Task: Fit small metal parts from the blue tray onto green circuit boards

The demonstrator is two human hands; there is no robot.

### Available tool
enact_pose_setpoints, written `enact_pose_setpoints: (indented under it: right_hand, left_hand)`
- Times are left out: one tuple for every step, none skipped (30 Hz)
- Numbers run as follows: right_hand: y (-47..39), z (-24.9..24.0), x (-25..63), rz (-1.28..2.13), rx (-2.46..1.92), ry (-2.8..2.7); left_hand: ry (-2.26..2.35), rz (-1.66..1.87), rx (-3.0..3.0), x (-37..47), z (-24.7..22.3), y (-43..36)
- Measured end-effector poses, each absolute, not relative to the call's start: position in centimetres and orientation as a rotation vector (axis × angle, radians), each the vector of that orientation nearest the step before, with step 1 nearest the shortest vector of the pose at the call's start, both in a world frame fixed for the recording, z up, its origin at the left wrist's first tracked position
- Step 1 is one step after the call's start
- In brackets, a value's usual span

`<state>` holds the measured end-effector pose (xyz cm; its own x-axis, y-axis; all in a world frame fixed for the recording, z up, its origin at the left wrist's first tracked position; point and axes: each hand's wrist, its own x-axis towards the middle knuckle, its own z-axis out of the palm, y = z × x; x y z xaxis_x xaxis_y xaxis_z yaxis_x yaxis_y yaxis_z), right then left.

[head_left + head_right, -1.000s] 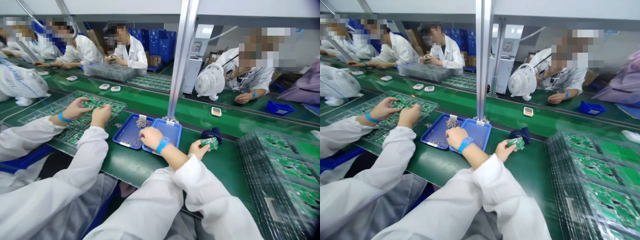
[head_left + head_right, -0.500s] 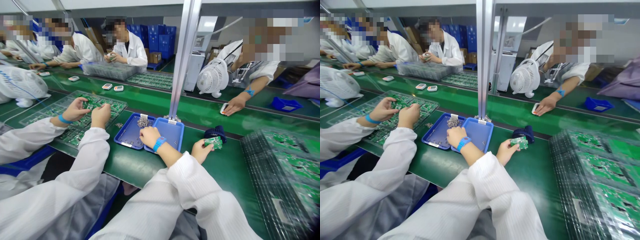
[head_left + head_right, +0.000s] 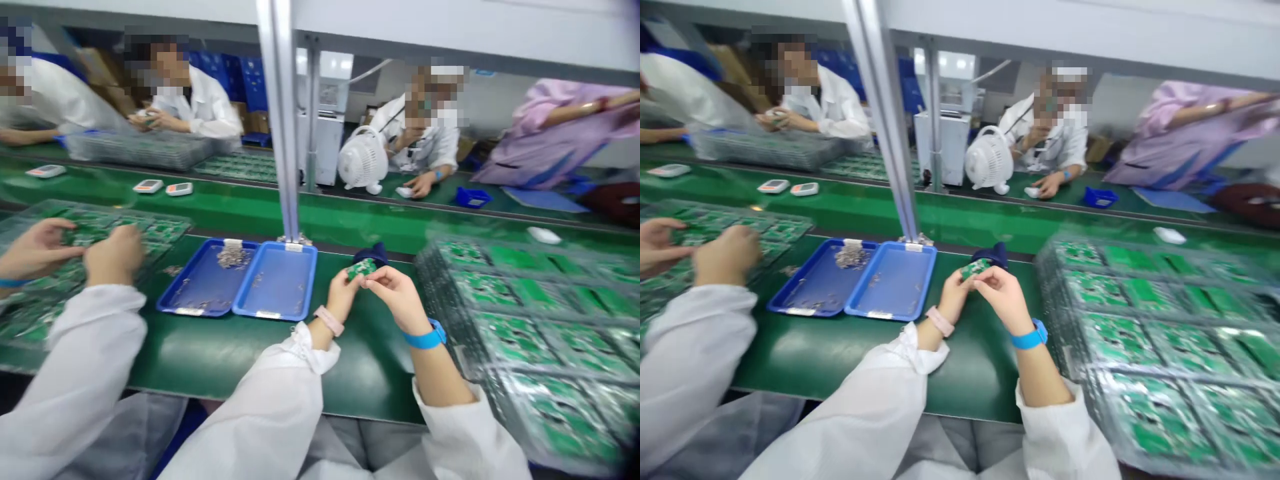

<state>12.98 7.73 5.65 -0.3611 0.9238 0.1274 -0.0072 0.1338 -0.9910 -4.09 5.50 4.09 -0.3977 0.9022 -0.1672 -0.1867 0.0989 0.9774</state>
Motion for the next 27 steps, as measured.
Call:
enact_pose_setpoints:
  right_hand:
    - [7.9,4.9,14.0,1.371,-0.951,-1.478]
    - [8.0,4.2,14.7,1.370,-0.974,-1.423]
    - [8.2,3.4,15.1,1.362,-0.988,-1.386]
    - [8.3,2.6,15.3,1.350,-0.993,-1.358]
    - [8.5,1.9,15.4,1.340,-0.994,-1.340]
    - [8.6,1.3,15.3,1.333,-0.994,-1.329]
    - [8.7,0.8,15.3,1.327,-0.994,-1.322]
    - [8.7,0.4,15.2,1.318,-0.996,-1.322]
    - [8.7,0.1,15.1,1.301,-1.000,-1.333]
    - [8.7,-0.1,15.0,1.270,-1.010,-1.362]
    - [8.7,-0.2,15.0,1.217,-1.028,-1.405]
    - [8.6,-0.2,14.9,1.146,-1.056,-1.458]
    - [8.5,-0.2,14.8,1.063,-1.086,-1.514]
    - [8.3,-0.2,14.7,0.976,-1.110,-1.568]
    - [8.1,-0.1,14.5,0.896,-1.123,-1.614]
    - [7.9,0.0,14.4,0.831,-1.119,-1.653]
    - [7.6,0.1,14.1,0.778,-1.099,-1.691]
    - [7.4,0.2,13.9,0.730,-1.070,-1.729]
    - [7.2,0.3,13.7,0.682,-1.041,-1.768]
    - [7.1,0.3,13.5,0.637,-1.017,-1.804]
    - [7.0,0.3,13.4,0.604,-0.998,-1.832]
    - [6.9,0.4,13.3,0.590,-0.985,-1.846]
    - [6.9,0.4,13.3,0.595,-0.977,-1.846]
    - [6.9,0.4,13.3,0.619,-0.968,-1.836]
    - [7.0,0.4,13.3,0.652,-0.953,-1.825]
    - [7.1,0.4,13.4,0.680,-0.929,-1.820]
    - [7.1,0.4,13.5,0.695,-0.901,-1.826]
  left_hand:
    - [1.380,1.477,0.775,-1.2,2.7,6.2]
    - [1.326,1.494,0.788,0.8,1.6,6.7]
    - [1.281,1.520,0.794,2.0,0.5,7.1]
    - [1.239,1.554,0.797,2.4,-0.4,7.5]
    - [1.204,1.587,0.799,2.3,-1.1,7.7]
    - [1.184,1.620,0.795,1.9,-1.6,7.9]
    - [1.178,1.641,0.792,1.4,-1.9,8.1]
    - [1.188,1.652,0.790,1.0,-2.1,8.1]
    - [1.201,1.659,0.794,0.7,-2.2,8.1]
    - [1.215,1.662,0.803,0.5,-2.2,8.1]
    - [1.226,1.662,0.818,0.6,-2.2,8.0]
    - [1.234,1.657,0.842,0.7,-2.2,7.9]
    - [1.239,1.650,0.871,0.9,-2.2,7.8]
    - [1.245,1.647,0.904,1.1,-2.3,7.8]
    - [1.254,1.645,0.943,1.2,-2.4,7.7]
    - [1.266,1.642,0.985,1.3,-2.5,7.7]
    - [1.280,1.636,1.026,1.4,-2.6,7.6]
    - [1.293,1.630,1.057,1.4,-2.7,7.6]
    - [1.303,1.624,1.079,1.3,-2.7,7.6]
    - [1.308,1.619,1.093,1.3,-2.7,7.5]
    - [1.305,1.616,1.097,1.3,-2.7,7.5]
    - [1.292,1.616,1.092,1.2,-2.7,7.5]
    - [1.270,1.617,1.080,1.3,-2.7,7.5]
    - [1.242,1.619,1.061,1.3,-2.7,7.5]
    - [1.209,1.618,1.033,1.3,-2.7,7.5]
    - [1.172,1.616,0.997,1.4,-2.8,7.6]
    - [1.135,1.612,0.958,1.4,-2.8,7.6]
